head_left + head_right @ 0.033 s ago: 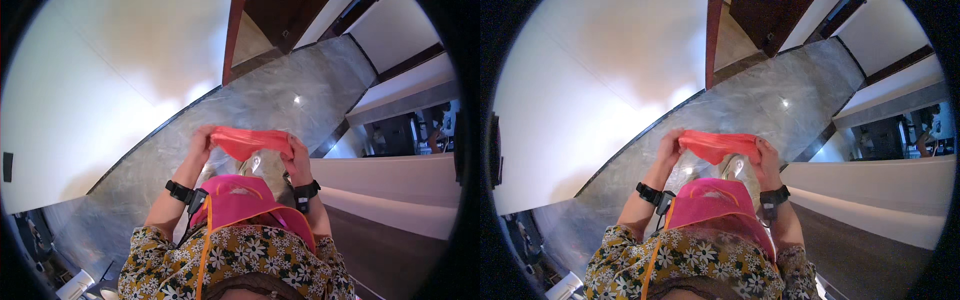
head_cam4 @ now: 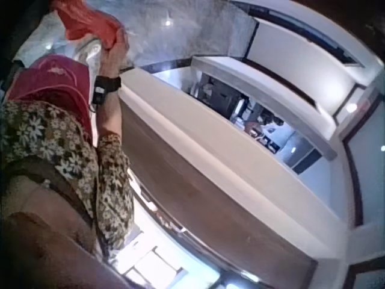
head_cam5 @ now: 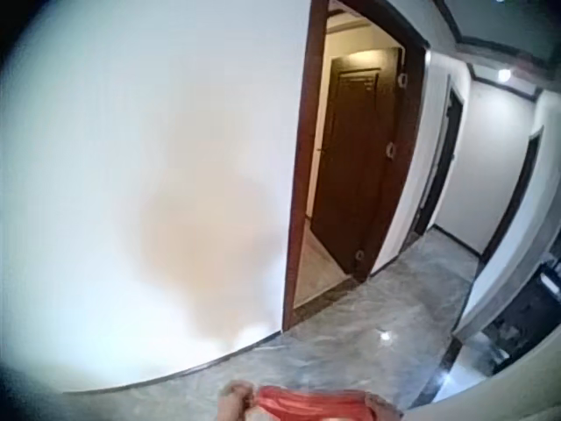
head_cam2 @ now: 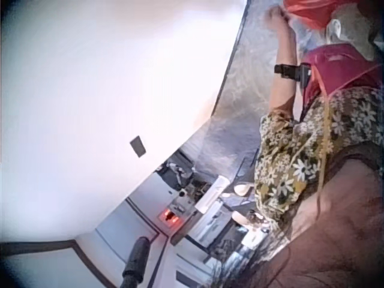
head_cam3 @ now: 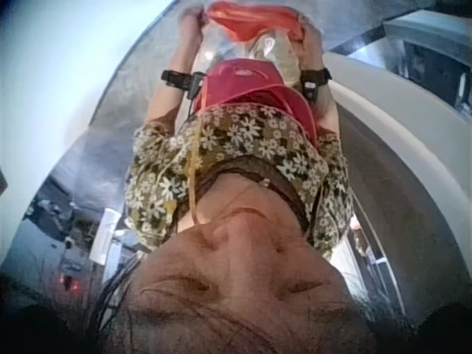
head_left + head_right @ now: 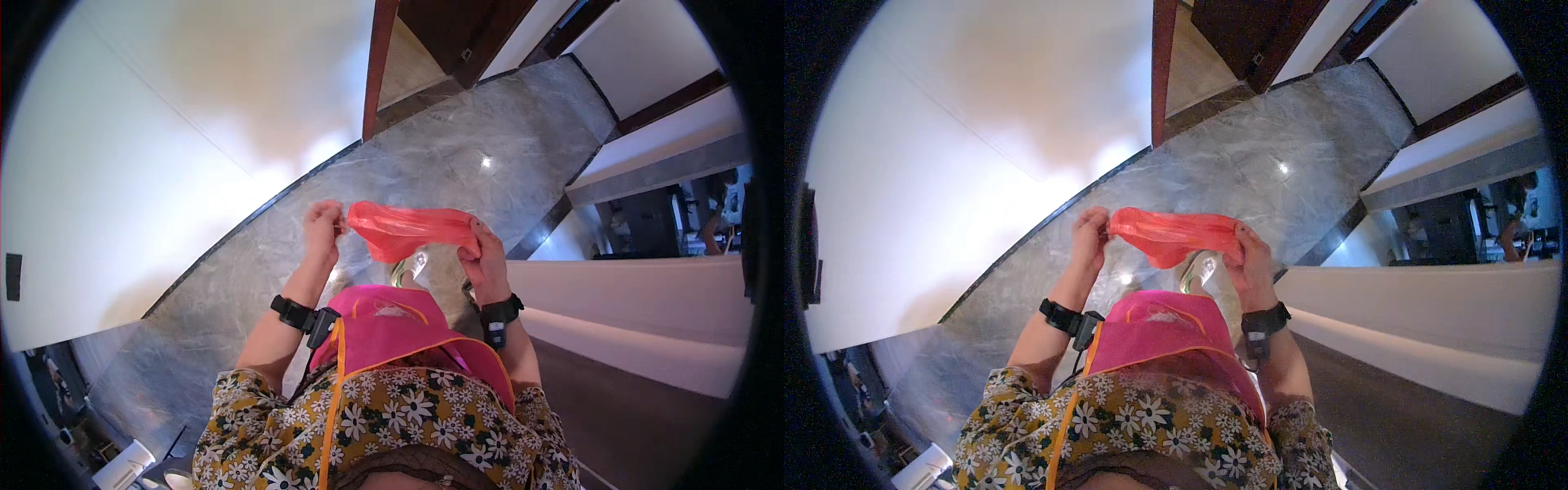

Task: The recorder prepares a trash can by putting a new liner in and then mops the floor of a bedroom.

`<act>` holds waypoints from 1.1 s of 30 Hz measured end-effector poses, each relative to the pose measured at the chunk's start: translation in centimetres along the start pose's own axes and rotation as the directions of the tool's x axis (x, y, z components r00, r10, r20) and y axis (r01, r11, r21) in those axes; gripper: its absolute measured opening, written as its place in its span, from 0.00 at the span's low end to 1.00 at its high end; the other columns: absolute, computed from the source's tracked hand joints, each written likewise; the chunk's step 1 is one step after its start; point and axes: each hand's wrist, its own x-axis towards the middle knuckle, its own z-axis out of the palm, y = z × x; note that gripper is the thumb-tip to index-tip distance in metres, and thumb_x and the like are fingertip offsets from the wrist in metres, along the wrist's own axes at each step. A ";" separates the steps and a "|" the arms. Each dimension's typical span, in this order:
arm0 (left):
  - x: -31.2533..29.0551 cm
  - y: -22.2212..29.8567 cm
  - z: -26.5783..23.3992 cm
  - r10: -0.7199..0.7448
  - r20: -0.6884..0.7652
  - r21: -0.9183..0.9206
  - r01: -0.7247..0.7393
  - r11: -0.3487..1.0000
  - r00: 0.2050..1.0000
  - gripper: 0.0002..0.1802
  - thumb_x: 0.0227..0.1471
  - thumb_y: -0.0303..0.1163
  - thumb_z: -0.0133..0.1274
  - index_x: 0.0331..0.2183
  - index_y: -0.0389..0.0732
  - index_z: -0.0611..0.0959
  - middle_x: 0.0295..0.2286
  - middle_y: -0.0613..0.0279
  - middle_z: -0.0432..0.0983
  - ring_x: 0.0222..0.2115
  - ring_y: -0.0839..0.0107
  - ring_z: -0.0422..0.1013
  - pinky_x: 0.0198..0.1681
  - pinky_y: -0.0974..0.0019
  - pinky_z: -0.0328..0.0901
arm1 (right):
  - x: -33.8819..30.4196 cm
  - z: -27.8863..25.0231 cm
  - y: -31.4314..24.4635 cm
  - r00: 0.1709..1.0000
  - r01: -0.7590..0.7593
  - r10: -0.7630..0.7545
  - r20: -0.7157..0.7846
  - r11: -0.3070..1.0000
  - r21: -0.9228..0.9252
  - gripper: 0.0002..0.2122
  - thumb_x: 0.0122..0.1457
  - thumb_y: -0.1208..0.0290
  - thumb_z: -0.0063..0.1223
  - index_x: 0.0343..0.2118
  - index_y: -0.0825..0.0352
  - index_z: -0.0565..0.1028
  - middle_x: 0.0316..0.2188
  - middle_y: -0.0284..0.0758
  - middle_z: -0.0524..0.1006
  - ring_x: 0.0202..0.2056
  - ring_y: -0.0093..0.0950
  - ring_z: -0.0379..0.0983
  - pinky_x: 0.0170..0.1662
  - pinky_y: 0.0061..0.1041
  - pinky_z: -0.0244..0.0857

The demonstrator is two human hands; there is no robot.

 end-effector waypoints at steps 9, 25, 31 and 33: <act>2.3 4.0 19.0 0.580 0.601 0.737 -0.662 -0.136 0.550 0.35 0.30 0.33 0.62 0.45 0.45 0.67 0.49 0.53 0.56 0.51 0.56 0.51 0.53 0.56 0.47 | 9.3 0.5 -6.9 0.966 -0.257 0.250 0.070 0.958 0.124 0.09 0.54 0.72 0.41 0.37 0.69 0.69 0.23 0.30 0.71 0.18 0.18 0.64 0.19 0.14 0.57; 12.1 9.1 30.5 -0.256 0.505 0.325 0.093 0.941 0.824 0.11 0.48 0.30 0.49 0.32 0.32 0.77 0.25 0.66 0.74 0.25 0.81 0.68 0.28 0.78 0.63 | 20.9 -2.7 -20.6 0.732 0.672 -0.219 0.646 0.393 -0.628 0.09 0.49 0.77 0.50 0.36 0.69 0.69 0.33 0.32 0.73 0.29 0.16 0.66 0.32 0.14 0.59; 13.8 11.6 30.6 -0.266 0.669 0.725 -0.530 0.439 0.694 0.12 0.39 0.25 0.55 0.31 0.34 0.78 0.20 0.71 0.70 0.21 0.83 0.64 0.26 0.77 0.61 | 19.5 -4.7 -24.8 0.789 0.614 -0.493 0.367 0.624 -0.483 0.03 0.54 0.76 0.44 0.27 0.68 0.69 0.22 0.24 0.68 0.26 0.11 0.61 0.30 0.12 0.57; 14.3 11.7 29.5 -0.225 0.577 0.800 -0.487 0.351 0.785 0.09 0.37 0.23 0.55 0.28 0.36 0.78 0.17 0.72 0.68 0.19 0.82 0.61 0.24 0.76 0.59 | 18.3 -4.7 -25.9 0.796 0.604 -0.503 0.338 0.621 -0.499 0.03 0.54 0.76 0.44 0.27 0.68 0.69 0.22 0.25 0.69 0.25 0.12 0.61 0.30 0.12 0.57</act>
